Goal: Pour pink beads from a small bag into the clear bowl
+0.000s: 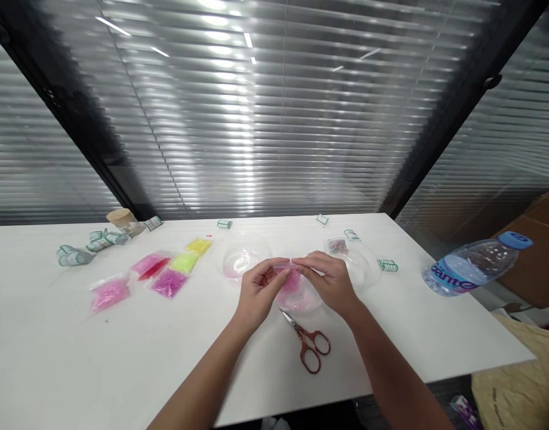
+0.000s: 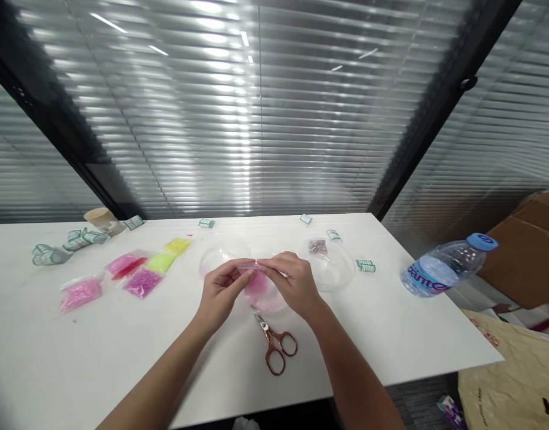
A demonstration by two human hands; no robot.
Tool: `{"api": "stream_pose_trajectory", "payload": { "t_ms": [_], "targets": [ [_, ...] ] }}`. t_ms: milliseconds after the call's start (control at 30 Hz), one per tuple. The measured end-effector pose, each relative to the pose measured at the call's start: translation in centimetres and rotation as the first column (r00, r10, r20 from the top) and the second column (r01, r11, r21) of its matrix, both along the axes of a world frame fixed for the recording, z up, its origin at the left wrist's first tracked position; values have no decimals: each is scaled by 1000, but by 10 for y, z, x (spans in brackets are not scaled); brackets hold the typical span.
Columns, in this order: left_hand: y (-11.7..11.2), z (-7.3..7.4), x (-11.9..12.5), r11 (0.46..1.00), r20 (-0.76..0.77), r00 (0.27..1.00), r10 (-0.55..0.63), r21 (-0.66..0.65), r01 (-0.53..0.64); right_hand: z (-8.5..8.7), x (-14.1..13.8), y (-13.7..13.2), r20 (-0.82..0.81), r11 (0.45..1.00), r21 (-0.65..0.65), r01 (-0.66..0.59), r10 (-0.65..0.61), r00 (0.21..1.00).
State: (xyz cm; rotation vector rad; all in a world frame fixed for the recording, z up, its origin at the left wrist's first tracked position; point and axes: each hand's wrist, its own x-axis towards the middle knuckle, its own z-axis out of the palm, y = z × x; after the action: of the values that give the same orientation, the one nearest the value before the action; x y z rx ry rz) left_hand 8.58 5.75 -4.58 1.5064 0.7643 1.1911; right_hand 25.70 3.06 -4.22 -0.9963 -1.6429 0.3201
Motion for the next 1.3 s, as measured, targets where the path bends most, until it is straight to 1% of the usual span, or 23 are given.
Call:
{"api": "stream_pose_trajectory", "payload": {
  "t_ms": [100,333,533,600,667,800,967,1133,1300],
  "targets": [
    [1,0,-1,1000,-6,1000,14,11,-14,0,-1,0,-2,1000,16,5,-5,1000],
    [2,5,-3,996,-67,997,-24,84,29,1,-1,-1,5,1000,6,-1,1,1000],
    [2,8,-4,982,-47,995,-87,161,94,4,-1,-2,32,1000,-3,-2,2,999],
    [2,9,-4,981,-36,994,-103,163,108,5,-3,-2,31,1000,-18,-17,17,999],
    [3,8,-4,984,-10,993,-121,134,121,7,-4,-3,14,999,-31,-32,33,999],
    [3,6,-2,988,92,984,-156,26,154,8,-6,-4,-37,999,-29,-33,32,999],
    [5,-1,-1,973,216,960,-176,-111,203,8,-9,-6,-86,999,-23,-24,21,996],
    [6,-5,-1,968,252,955,-155,-153,197,8,-12,-6,-111,999,-11,-32,31,993],
    [4,-3,-1,965,253,960,-120,-198,173,7,-14,-7,-124,999,-15,-40,37,992]
  ]
}}
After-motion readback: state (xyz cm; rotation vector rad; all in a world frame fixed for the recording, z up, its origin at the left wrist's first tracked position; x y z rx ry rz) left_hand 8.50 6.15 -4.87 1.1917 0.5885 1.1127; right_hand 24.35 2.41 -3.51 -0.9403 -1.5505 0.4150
